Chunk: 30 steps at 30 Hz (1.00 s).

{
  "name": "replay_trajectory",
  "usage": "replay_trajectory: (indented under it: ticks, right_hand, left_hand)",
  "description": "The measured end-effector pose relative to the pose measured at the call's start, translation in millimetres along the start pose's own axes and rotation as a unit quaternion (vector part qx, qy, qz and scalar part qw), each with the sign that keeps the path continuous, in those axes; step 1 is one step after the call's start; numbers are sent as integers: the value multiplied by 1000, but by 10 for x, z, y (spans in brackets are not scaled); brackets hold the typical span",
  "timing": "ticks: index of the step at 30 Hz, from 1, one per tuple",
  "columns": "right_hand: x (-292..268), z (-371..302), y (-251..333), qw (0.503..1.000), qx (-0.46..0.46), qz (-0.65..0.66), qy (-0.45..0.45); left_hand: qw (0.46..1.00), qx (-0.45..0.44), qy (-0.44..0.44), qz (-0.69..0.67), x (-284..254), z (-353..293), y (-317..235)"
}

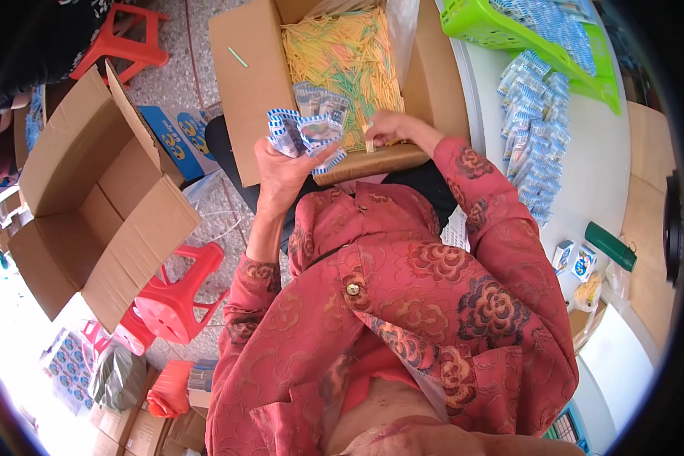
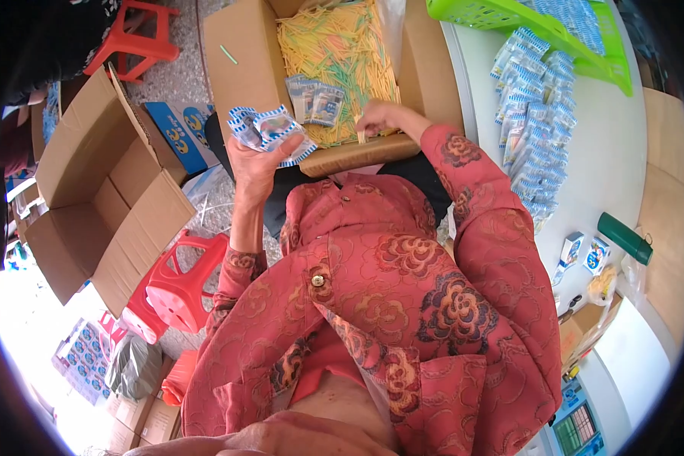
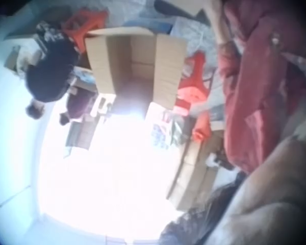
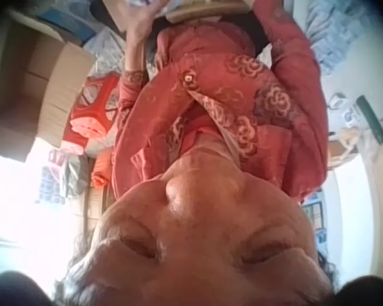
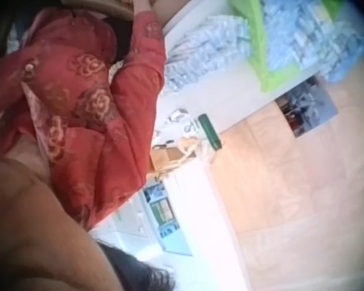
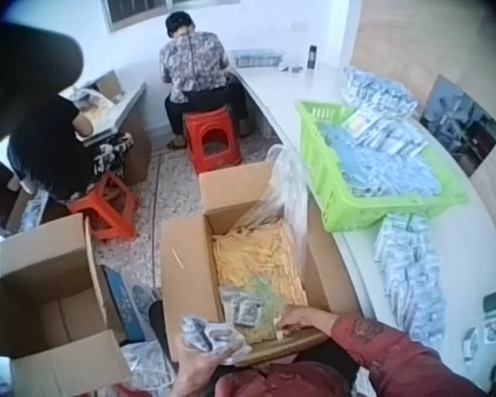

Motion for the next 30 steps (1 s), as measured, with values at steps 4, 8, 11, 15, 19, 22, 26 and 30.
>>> replay_trajectory:
  ticks: [4,8,11,15,19,22,26,30]
  right_hand:
    - [78,-269,165,995,-70,-61,-41]
    - [56,-858,887,957,-276,-52,-73]
    - [134,-1770,1542,909,-402,65,-89]
    - [468,-2511,1979,868,-494,39,-33]
    - [673,-2629,2008,882,-466,-32,-54]
    - [768,-2687,2025,838,-496,-191,-125]
    - [814,-2661,2035,816,-504,-246,-144]
    - [832,-2685,2076,803,-510,-262,-161]
  left_hand:
    - [1000,11,19,23,79,-35,-98]
    - [999,23,26,5,89,-30,-56]
    - [999,21,28,-6,146,-19,-13]
    - [999,24,38,4,216,-5,-11]
    - [998,35,46,27,286,18,12]
    - [998,25,52,16,313,15,-1]
    - [998,37,52,29,304,18,-20]
    - [996,46,48,53,295,27,-48]
Point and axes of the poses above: each hand's wrist, its own z-axis towards the middle knuckle, its own x-axis out of the palm, y = z × x, the point moved 6 cm from there along z, towards the middle knuckle, and after that the axes turned 1 degree about -x, right-handed, at the moved point
